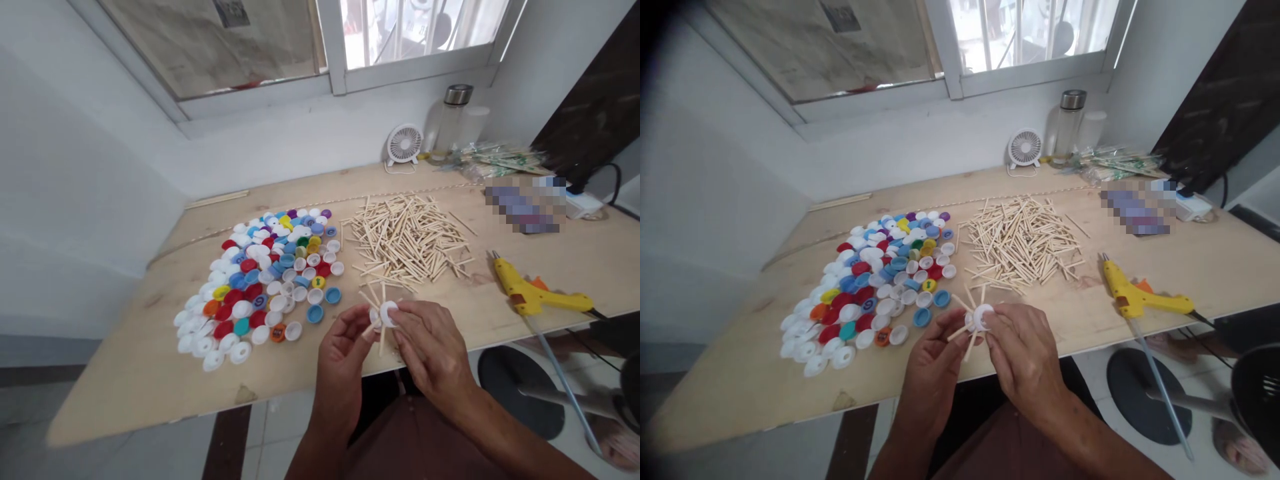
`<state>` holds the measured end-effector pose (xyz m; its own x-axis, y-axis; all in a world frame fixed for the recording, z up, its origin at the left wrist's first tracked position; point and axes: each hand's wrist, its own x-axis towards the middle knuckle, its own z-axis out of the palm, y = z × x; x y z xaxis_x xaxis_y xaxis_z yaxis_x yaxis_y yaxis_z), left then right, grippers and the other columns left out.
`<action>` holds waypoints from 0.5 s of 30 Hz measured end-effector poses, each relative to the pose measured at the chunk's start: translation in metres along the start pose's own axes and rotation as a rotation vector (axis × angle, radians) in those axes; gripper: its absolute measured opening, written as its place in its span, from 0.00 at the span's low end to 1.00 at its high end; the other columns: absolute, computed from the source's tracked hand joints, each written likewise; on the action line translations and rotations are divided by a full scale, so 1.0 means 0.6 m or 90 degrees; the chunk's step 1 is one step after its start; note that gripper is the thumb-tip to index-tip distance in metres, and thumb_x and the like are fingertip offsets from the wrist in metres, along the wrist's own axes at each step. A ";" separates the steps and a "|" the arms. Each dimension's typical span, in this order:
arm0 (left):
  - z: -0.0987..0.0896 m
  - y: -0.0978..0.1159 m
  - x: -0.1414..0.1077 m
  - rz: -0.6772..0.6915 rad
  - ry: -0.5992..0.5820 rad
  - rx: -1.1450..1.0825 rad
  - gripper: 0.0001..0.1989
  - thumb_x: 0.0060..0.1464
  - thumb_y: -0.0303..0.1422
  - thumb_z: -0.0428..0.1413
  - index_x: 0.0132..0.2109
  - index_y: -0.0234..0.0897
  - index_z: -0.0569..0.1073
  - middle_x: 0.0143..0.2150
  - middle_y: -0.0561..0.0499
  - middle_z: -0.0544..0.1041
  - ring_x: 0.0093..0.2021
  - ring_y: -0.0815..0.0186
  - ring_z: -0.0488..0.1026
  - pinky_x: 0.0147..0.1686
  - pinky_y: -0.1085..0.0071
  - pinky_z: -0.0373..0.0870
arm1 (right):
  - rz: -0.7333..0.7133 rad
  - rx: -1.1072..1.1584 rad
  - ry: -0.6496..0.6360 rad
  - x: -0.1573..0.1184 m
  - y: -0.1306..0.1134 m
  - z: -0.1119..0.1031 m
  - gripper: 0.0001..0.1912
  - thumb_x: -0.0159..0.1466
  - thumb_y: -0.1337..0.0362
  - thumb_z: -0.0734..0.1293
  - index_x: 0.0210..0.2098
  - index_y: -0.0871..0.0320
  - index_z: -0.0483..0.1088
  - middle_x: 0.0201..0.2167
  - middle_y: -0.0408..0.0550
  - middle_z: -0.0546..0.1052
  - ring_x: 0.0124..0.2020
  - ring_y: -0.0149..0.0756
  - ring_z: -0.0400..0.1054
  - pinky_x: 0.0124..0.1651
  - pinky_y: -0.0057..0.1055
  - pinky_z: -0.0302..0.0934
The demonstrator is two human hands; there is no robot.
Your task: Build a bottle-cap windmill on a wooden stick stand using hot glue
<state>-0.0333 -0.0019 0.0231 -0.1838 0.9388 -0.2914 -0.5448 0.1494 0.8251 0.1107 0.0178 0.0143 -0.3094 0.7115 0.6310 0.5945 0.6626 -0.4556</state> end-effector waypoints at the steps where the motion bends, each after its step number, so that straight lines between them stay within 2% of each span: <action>1: -0.004 0.000 0.000 -0.001 -0.012 0.011 0.15 0.44 0.30 0.65 0.42 0.37 0.77 0.42 0.47 0.80 0.42 0.63 0.76 0.42 0.70 0.71 | 0.002 -0.003 0.001 0.001 -0.001 0.000 0.19 0.62 0.73 0.62 0.53 0.56 0.67 0.44 0.54 0.75 0.44 0.42 0.69 0.44 0.42 0.64; 7: -0.022 -0.007 0.003 0.022 -0.027 0.038 0.15 0.44 0.28 0.65 0.43 0.39 0.77 0.45 0.48 0.79 0.43 0.65 0.75 0.42 0.71 0.72 | 0.026 0.019 -0.009 0.004 -0.008 0.002 0.14 0.63 0.72 0.63 0.47 0.56 0.70 0.38 0.51 0.76 0.39 0.39 0.70 0.40 0.38 0.63; 11: -0.025 -0.008 0.010 0.043 -0.055 0.060 0.13 0.45 0.30 0.65 0.41 0.39 0.77 0.40 0.49 0.79 0.38 0.66 0.74 0.37 0.72 0.72 | 0.025 0.042 -0.010 0.004 -0.012 0.004 0.13 0.63 0.72 0.63 0.46 0.57 0.70 0.38 0.50 0.77 0.39 0.38 0.70 0.40 0.37 0.63; 15: -0.025 -0.005 0.018 0.027 -0.014 0.045 0.14 0.43 0.31 0.66 0.40 0.37 0.77 0.40 0.48 0.78 0.37 0.66 0.74 0.36 0.72 0.72 | 0.024 0.067 -0.043 0.004 0.003 -0.004 0.14 0.64 0.69 0.63 0.49 0.58 0.69 0.40 0.51 0.77 0.41 0.39 0.70 0.43 0.37 0.63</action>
<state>-0.0460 0.0034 0.0104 -0.1864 0.9514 -0.2451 -0.4779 0.1302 0.8687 0.1126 0.0201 0.0166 -0.3397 0.7480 0.5702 0.5264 0.6536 -0.5438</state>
